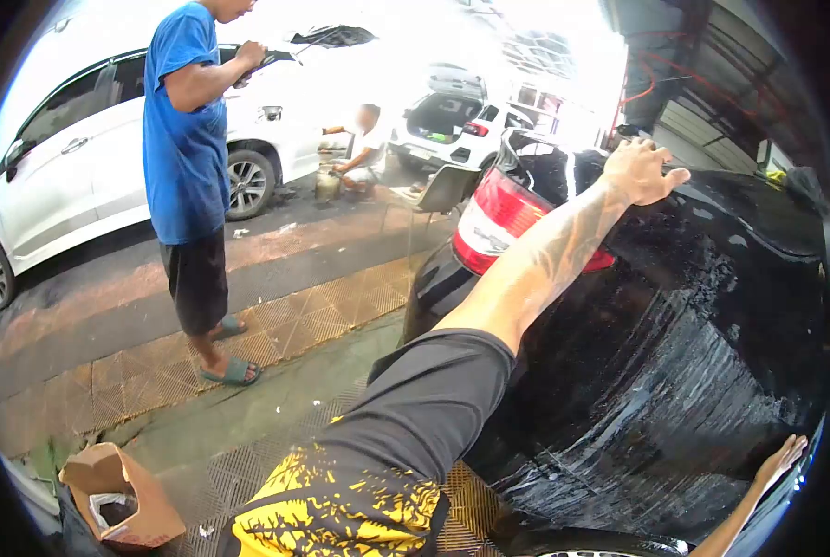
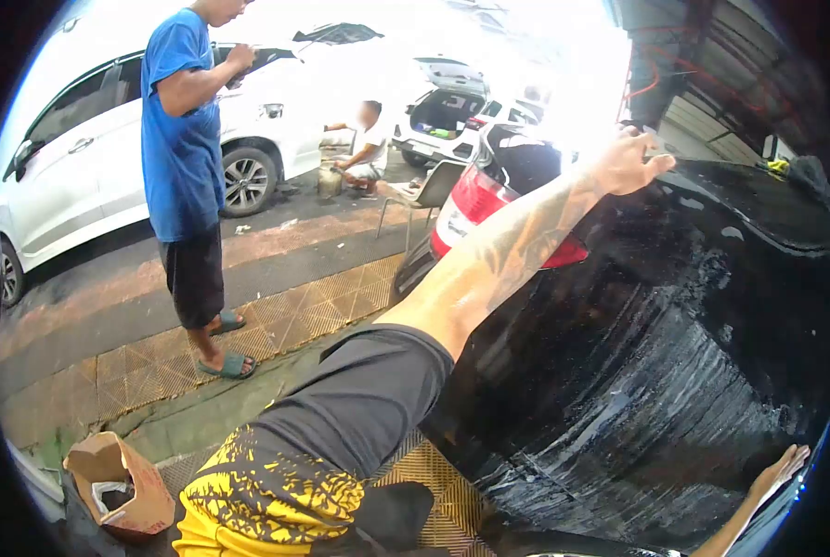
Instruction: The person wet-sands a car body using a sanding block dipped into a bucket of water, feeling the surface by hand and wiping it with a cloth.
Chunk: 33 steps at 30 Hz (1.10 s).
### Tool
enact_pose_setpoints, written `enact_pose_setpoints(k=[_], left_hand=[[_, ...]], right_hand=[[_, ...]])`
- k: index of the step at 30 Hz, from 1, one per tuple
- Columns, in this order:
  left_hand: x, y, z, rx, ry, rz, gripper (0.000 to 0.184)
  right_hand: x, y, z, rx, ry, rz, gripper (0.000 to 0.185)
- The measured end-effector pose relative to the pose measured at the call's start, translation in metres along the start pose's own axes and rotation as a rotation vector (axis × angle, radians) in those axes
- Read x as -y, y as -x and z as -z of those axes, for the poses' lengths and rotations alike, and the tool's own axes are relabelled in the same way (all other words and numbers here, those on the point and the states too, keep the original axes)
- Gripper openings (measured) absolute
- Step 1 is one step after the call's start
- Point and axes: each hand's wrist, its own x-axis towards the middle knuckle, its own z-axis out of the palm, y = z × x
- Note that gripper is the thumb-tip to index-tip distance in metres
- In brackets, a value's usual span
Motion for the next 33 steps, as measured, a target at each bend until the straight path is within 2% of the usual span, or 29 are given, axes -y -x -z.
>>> enact_pose_setpoints(k=[1, 3, 4, 5, 7, 8, 9, 11, 13, 14, 17, 18, 19, 21, 22, 23, 24, 27, 31, 33], left_hand=[[-0.003, 0.001, 0.003, 0.012, -0.008, -0.002, 0.068], [-0.005, 0.004, 0.007, 0.035, -0.022, -0.006, 0.069], [-0.004, 0.001, 0.006, 0.02, -0.017, -0.008, 0.069], [-0.002, 0.0, 0.001, 0.011, -0.009, -0.011, 0.07], [0.001, -0.006, -0.006, 0.03, -0.039, -0.031, 0.07], [0.002, -0.005, -0.007, 0.036, -0.014, -0.023, 0.07], [0.003, -0.004, -0.004, 0.034, 0.008, -0.01, 0.07], [-0.002, 0.001, 0.003, 0.029, 0.0, -0.016, 0.068], [-0.006, 0.004, 0.01, 0.037, -0.02, -0.017, 0.066], [-0.012, 0.008, 0.016, 0.041, -0.016, -0.001, 0.065], [-0.014, 0.009, 0.019, 0.029, -0.037, 0.002, 0.065], [-0.012, 0.007, 0.015, 0.016, -0.039, 0.001, 0.065], [-0.01, 0.008, 0.016, 0.017, -0.036, 0.006, 0.065], [-0.01, 0.008, 0.017, 0.044, -0.016, -0.026, 0.066], [-0.012, 0.007, 0.017, 0.042, -0.013, -0.028, 0.066], [-0.013, 0.008, 0.019, 0.035, -0.033, -0.034, 0.066], [-0.013, 0.01, 0.02, 0.03, -0.052, -0.035, 0.067], [-0.014, 0.008, 0.02, 0.053, -0.036, 0.034, 0.067], [-0.01, 0.007, 0.025, 0.135, -0.049, 0.043, 0.069], [-0.008, 0.011, 0.022, 0.108, -0.037, 0.049, 0.069]], right_hand=[[0.02, -0.002, 0.008, -0.063, 0.049, 0.045, 0.049], [0.081, 0.01, 0.033, -0.083, -0.143, 0.095, 0.052], [0.151, 0.002, 0.073, 0.004, -0.17, -0.238, 0.05], [0.145, -0.004, 0.07, 0.013, -0.171, -0.246, 0.05], [0.094, -0.02, 0.063, -0.143, 0.037, 0.319, 0.049], [0.054, -0.012, 0.037, -0.136, 0.116, 0.275, 0.049], [-0.015, 0.022, -0.017, 0.037, 0.077, -0.007, 0.049], [0.019, 0.016, -0.004, -0.121, 0.07, 0.111, 0.049], [0.12, 0.006, 0.049, -0.151, -0.109, 0.08, 0.049], [0.144, 0.002, 0.065, -0.102, -0.131, -0.081, 0.051], [0.056, 0.003, 0.03, -0.021, -0.079, -0.106, 0.056], [0.013, 0.009, 0.013, 0.147, -0.088, -0.261, 0.057], [0.014, 0.0, 0.013, 0.171, -0.134, -0.347, 0.055], [0.043, 0.01, 0.035, 0.136, -0.156, -0.316, 0.051], [0.087, 0.018, 0.052, 0.043, -0.18, -0.174, 0.051], [0.119, 0.03, 0.063, -0.022, -0.201, -0.128, 0.051], [0.125, 0.033, 0.067, -0.039, -0.178, -0.129, 0.052], [0.083, 0.011, 0.065, 0.013, -0.085, -0.187, 0.052], [0.121, 0.036, 0.093, -0.023, -0.062, -0.181, 0.053], [0.146, 0.047, 0.111, -0.013, -0.061, -0.193, 0.053]])
